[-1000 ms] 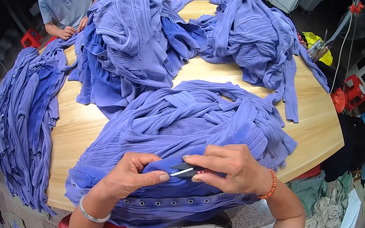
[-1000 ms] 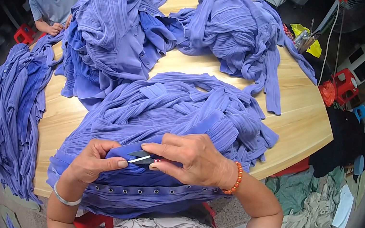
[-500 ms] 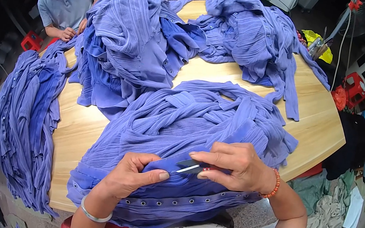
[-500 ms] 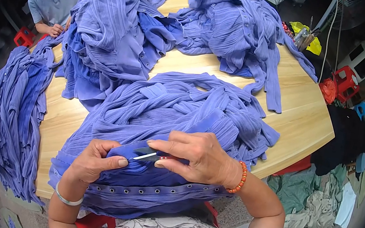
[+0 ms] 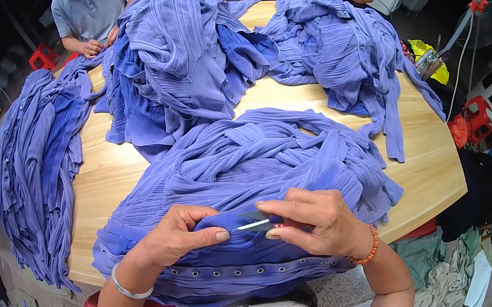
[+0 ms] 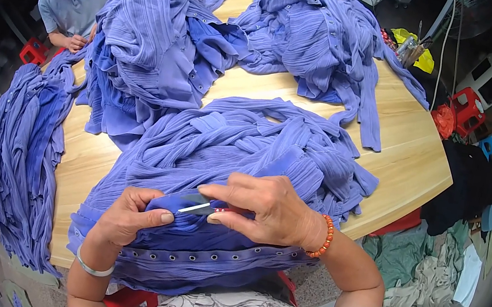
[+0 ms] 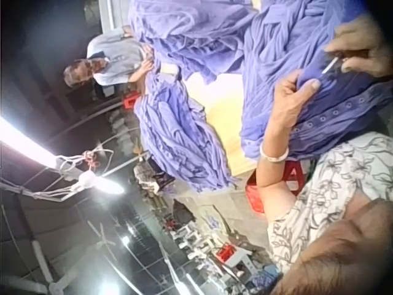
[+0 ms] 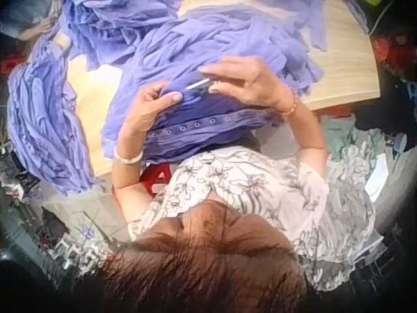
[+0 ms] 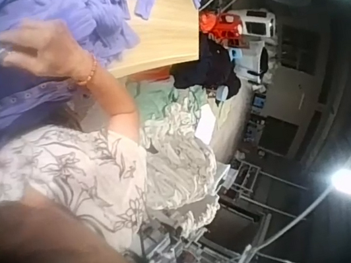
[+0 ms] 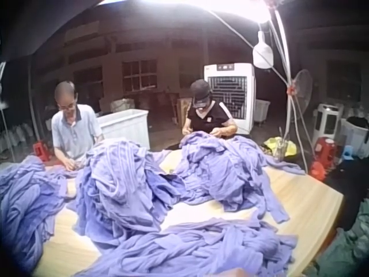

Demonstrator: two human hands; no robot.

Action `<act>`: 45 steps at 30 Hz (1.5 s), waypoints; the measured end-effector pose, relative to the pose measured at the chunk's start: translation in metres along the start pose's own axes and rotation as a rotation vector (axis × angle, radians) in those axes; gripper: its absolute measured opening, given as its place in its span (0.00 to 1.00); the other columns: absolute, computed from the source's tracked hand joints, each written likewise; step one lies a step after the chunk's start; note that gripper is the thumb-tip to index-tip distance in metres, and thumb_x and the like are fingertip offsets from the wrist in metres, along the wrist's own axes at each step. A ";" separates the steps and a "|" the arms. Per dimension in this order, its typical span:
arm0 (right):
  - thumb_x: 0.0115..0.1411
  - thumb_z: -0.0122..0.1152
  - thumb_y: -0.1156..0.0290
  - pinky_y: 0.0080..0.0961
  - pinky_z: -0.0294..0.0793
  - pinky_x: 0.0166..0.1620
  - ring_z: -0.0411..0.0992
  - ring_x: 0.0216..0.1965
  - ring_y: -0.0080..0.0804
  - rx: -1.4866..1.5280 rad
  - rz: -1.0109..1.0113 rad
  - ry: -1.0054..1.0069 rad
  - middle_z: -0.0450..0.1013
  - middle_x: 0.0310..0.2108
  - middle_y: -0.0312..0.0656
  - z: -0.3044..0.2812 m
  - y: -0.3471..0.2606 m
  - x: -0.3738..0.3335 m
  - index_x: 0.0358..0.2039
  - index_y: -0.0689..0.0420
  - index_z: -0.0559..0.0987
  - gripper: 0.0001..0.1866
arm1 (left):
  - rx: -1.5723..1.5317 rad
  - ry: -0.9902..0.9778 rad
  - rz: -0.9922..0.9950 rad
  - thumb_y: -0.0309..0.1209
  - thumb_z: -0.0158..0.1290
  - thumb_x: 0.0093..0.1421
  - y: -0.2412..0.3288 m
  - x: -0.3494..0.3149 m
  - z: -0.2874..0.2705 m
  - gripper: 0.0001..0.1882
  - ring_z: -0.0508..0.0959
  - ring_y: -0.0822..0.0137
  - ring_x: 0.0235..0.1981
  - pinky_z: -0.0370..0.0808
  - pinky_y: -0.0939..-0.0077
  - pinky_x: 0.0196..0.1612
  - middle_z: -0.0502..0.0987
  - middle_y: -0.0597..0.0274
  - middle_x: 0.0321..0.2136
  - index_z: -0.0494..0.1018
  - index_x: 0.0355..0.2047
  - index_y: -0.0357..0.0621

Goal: Trimming excess threads and material from pleated purple garments using small scissors.

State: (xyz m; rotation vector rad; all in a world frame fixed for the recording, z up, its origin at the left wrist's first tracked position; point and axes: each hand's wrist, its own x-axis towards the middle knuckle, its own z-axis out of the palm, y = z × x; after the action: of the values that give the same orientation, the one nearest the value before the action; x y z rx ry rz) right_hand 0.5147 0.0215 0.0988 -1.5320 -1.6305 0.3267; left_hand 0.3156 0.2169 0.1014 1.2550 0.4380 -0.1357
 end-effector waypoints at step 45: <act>0.53 0.73 0.64 0.28 0.69 0.25 0.70 0.20 0.34 -0.193 0.007 0.051 0.71 0.23 0.39 0.021 -0.017 0.022 0.53 0.57 0.78 0.27 | -0.201 0.059 -0.001 0.30 0.58 0.64 -0.013 -0.016 -0.018 0.11 0.75 0.81 0.34 0.73 0.85 0.39 0.80 0.68 0.34 0.79 0.42 0.35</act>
State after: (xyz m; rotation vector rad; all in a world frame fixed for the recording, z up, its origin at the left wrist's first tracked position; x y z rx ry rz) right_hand 0.4908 0.0448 0.1063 -1.6756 -1.6557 0.1363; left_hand 0.2924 0.2272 0.0922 1.0629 0.4913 -0.0536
